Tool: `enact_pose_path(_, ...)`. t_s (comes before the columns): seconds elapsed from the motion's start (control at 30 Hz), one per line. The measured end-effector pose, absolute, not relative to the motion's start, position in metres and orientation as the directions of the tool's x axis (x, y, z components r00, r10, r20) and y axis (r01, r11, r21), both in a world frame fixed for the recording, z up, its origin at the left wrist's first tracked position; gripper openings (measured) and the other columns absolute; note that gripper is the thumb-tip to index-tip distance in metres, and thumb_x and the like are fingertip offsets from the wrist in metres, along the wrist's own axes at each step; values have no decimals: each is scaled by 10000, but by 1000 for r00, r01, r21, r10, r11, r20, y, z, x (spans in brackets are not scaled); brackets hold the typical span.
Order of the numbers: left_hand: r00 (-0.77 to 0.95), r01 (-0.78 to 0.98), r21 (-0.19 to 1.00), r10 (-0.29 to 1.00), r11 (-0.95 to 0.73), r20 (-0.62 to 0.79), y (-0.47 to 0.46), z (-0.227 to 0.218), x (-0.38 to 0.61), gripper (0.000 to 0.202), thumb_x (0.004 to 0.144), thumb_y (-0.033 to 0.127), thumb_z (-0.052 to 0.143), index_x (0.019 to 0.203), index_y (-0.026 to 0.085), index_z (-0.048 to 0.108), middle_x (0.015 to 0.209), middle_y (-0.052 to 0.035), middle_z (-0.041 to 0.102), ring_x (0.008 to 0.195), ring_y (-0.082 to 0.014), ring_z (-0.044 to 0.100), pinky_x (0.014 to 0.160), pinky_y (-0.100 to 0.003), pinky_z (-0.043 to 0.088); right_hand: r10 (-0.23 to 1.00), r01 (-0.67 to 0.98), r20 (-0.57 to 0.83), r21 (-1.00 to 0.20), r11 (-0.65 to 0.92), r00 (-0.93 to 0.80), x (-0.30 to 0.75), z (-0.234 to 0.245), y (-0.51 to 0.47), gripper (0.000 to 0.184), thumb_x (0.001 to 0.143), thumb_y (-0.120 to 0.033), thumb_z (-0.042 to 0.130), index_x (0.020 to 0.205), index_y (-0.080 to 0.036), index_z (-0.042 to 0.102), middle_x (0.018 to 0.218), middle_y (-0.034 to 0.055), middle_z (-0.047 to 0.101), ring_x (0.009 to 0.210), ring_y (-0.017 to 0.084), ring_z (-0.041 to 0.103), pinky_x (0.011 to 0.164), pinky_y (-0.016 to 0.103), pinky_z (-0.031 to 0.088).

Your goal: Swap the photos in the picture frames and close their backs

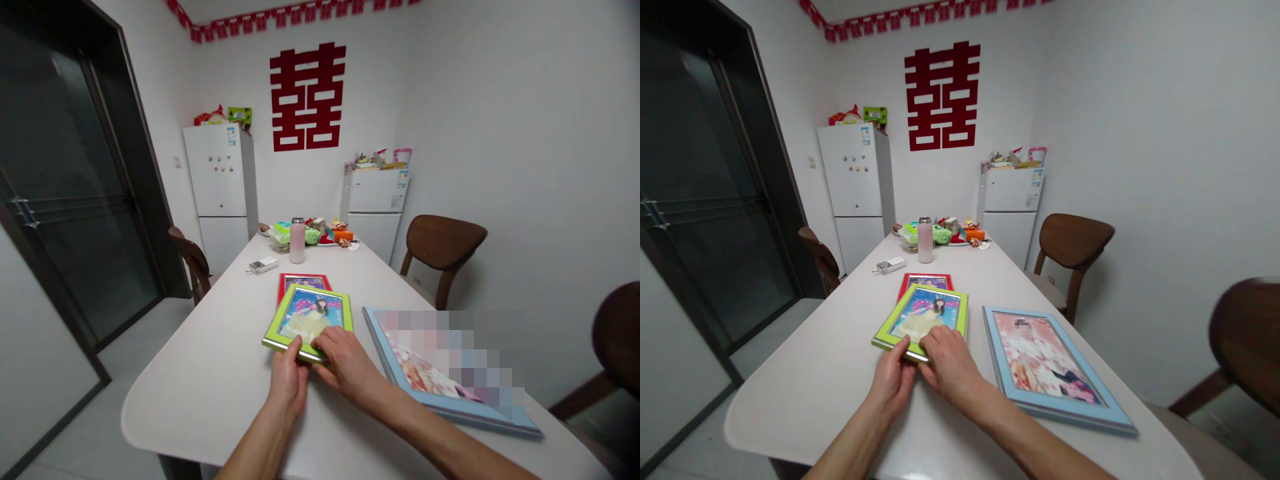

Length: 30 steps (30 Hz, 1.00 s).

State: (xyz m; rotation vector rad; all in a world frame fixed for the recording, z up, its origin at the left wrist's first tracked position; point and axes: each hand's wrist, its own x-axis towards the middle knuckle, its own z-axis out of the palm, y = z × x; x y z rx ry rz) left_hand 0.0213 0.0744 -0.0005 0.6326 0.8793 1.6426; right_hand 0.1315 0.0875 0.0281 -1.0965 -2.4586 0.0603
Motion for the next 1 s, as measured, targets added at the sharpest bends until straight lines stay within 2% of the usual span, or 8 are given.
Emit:
enact_pose_path(0.17,-245,-481,859,968,-174,59,32,18,28,354,694,258,546,1014,111,515,933,-76,625,862,-206,576,749,-291,445,841,533,398,-651,540,-366,146,34,68,431,710,-355,488,1093,-160,467,1170,119,454,1082,227,396,890,400,319)
enact_pose_path(0.3,-102,1,952,947,-307,305,-8,25,26,366,739,229,478,1087,120,501,1010,-82,607,893,-214,565,778,-294,445,957,211,265,-935,285,-117,156,47,49,571,728,-464,427,1225,-200,330,1237,105,411,1103,218,405,870,381,365)
enact_pose_path(0.4,170,376,686,774,-623,609,-30,18,18,485,727,183,484,1206,167,401,1149,-93,528,1023,-228,501,859,-303,404,989,-123,129,-985,120,-67,168,54,27,601,725,-514,410,1249,-254,272,1218,85,446,1068,219,453,795,359,428)
enact_pose_path(0.5,469,514,326,578,-793,668,-41,2,8,568,760,277,506,1273,176,283,1199,-121,475,1086,-229,448,895,-298,382,990,-262,18,-965,-20,-141,180,54,12,583,731,-491,412,1250,-262,275,1108,78,549,941,218,549,735,357,457)
enact_pose_path(0.67,604,660,56,574,-749,553,-43,-25,6,555,765,399,476,1246,163,330,1170,-116,504,1010,-238,515,802,-287,465,949,-100,-80,-988,-116,-305,188,38,18,517,684,-312,493,1171,-160,407,969,84,623,816,212,598,708,337,465)
enact_pose_path(0.8,605,713,-6,611,-701,511,-41,-38,13,464,746,329,487,1167,145,424,1140,-105,534,970,-248,533,759,-296,491,961,150,-15,-988,28,-276,188,16,35,493,632,-197,461,1122,-147,449,950,73,626,790,199,594,694,315,461)
enact_pose_path(0.87,607,718,-16,615,-696,503,-40,-40,15,434,739,297,486,1139,137,445,1134,-108,539,967,-245,531,756,-291,492,972,385,66,-910,152,-228,188,6,41,503,612,-181,463,1112,-130,454,952,85,619,782,196,586,717,309,446)
enact_pose_path(1.0,608,728,-27,627,-685,487,-40,-41,14,412,728,252,485,1121,132,456,1134,-109,538,967,-239,530,781,-288,479,968,749,173,-614,248,-179,187,-5,44,481,645,-201,445,1114,-97,454,986,122,581,888,210,540,805,317,393)
